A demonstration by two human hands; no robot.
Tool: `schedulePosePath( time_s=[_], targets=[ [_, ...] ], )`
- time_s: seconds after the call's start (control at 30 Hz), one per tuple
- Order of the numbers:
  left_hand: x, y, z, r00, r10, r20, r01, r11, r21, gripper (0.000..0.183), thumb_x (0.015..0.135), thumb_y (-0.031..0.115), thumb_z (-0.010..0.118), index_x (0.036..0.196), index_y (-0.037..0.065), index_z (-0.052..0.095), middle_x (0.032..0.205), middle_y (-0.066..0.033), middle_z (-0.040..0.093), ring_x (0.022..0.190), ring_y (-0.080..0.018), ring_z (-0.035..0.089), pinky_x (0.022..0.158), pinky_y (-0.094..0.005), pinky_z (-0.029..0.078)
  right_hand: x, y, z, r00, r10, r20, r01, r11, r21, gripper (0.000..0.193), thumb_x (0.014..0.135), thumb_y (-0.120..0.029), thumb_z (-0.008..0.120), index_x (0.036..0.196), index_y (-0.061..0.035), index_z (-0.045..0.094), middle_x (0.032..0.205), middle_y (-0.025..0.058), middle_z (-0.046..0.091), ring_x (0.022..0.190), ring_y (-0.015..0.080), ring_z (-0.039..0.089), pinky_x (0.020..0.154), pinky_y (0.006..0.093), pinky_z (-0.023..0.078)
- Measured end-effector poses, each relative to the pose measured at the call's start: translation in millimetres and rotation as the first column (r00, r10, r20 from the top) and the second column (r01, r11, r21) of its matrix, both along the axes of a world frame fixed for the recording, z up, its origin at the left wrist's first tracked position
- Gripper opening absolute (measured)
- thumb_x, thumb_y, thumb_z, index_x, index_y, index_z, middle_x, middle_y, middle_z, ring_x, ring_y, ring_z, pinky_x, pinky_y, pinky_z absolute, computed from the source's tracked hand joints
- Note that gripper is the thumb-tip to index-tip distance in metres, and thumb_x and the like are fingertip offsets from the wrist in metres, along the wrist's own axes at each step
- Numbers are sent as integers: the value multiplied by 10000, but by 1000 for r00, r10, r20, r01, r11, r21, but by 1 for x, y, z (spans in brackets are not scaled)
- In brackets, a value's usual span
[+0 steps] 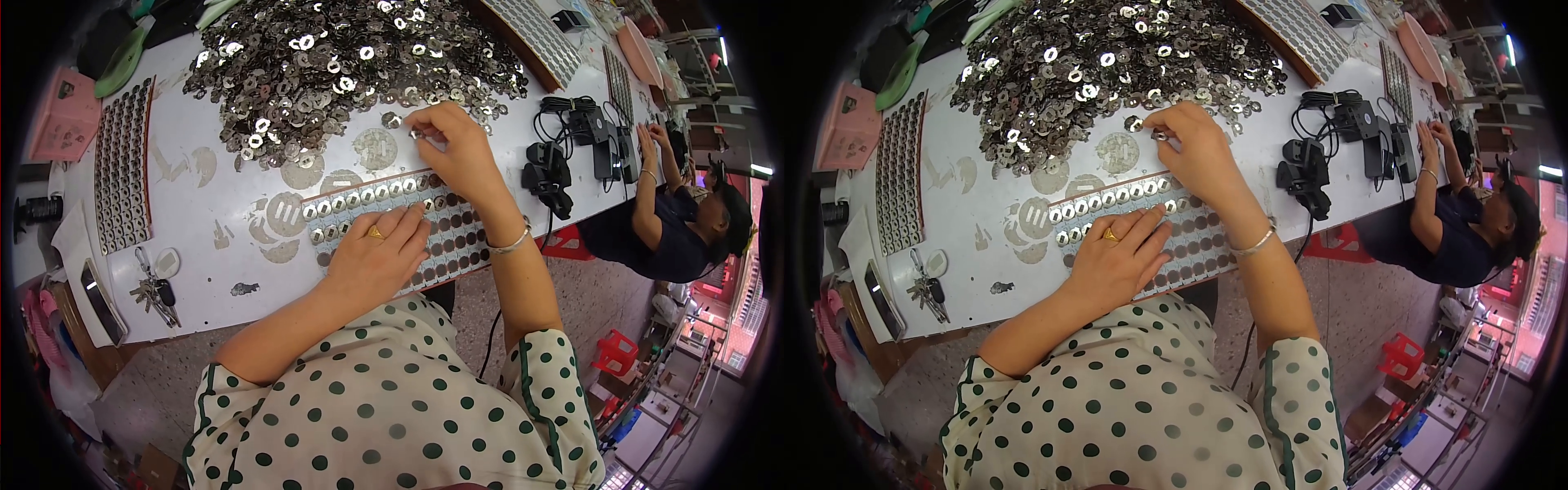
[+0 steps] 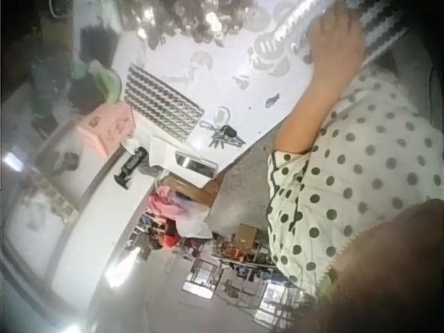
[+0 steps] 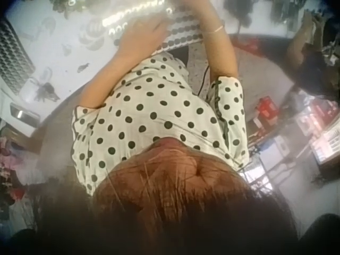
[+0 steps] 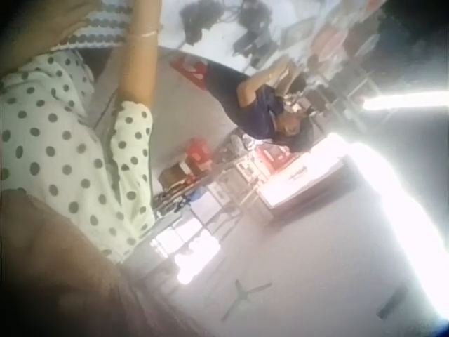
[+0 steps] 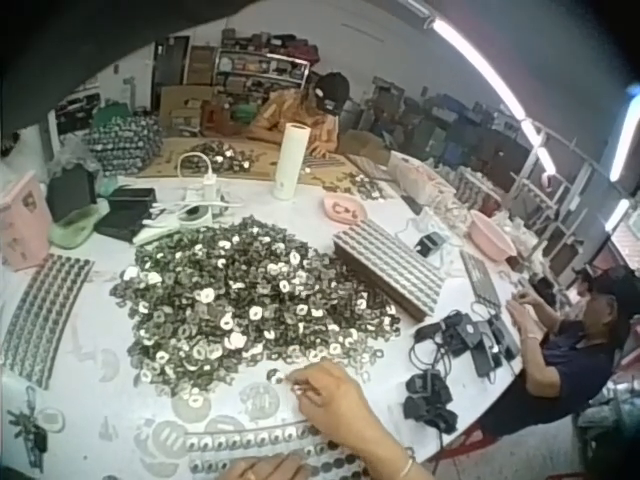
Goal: The person assembles small metal parts onto a metal strip by hand, attaching rings and keys to the strip.
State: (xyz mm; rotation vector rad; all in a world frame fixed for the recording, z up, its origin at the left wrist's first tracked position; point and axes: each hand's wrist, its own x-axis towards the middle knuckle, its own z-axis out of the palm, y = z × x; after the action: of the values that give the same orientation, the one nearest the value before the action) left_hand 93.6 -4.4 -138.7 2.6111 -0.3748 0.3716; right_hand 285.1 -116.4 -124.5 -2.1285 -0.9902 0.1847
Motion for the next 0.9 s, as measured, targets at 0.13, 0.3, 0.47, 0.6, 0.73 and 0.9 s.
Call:
schedulePosePath(
  time_s=[0.13,0.3,0.47,0.6,0.73,0.9],
  targets=[
    [-1,1,0,1000,3,3,-3,1000,-4,400,893,272,727,1234,73,664,1404,-82,588,1205,-226,557,970,-372,426,-2,-14,2,991,-31,-134,45,994,101,328,814,58,684,1121,-51,727,970,55,618,858,163,644,778,282,552],
    [0,-1,-1,1000,11,8,-11,1000,-2,388,898,273,725,1228,79,667,1410,-73,582,1205,-221,554,971,-376,424,-12,-12,3,993,-117,-27,118,992,46,218,800,-13,741,1014,-53,729,946,89,635,829,218,636,725,333,546],
    [0,-1,0,1000,6,12,-6,1000,-3,391,896,272,730,1231,81,669,1406,-69,584,1201,-216,554,970,-379,418,-15,-6,-8,993,-103,63,102,995,19,130,801,-88,780,914,-53,726,870,91,649,846,256,639,773,367,540],
    [0,-1,-2,1000,14,11,-14,1000,-9,396,892,270,734,1232,78,669,1404,-69,586,1200,-214,554,968,-379,415,-16,-10,-1,973,-201,-110,208,977,51,108,802,-86,775,896,-62,727,903,90,654,908,297,630,834,406,524],
    [1,-1,2,1000,6,16,-6,1000,-2,395,890,270,737,1230,80,670,1401,-70,587,1195,-214,555,966,-379,415,-18,0,-1,984,-137,113,125,986,109,98,805,-80,770,892,-70,726,964,84,651,956,302,614,860,409,514],
    [-1,-2,-2,999,16,33,-15,1000,-16,399,880,268,745,1223,78,671,1389,-69,590,1189,-214,552,963,-384,414,-20,6,9,998,-32,-49,34,999,26,85,876,-66,741,958,-63,719,985,51,671,904,180,623,815,311,499]
  ],
)
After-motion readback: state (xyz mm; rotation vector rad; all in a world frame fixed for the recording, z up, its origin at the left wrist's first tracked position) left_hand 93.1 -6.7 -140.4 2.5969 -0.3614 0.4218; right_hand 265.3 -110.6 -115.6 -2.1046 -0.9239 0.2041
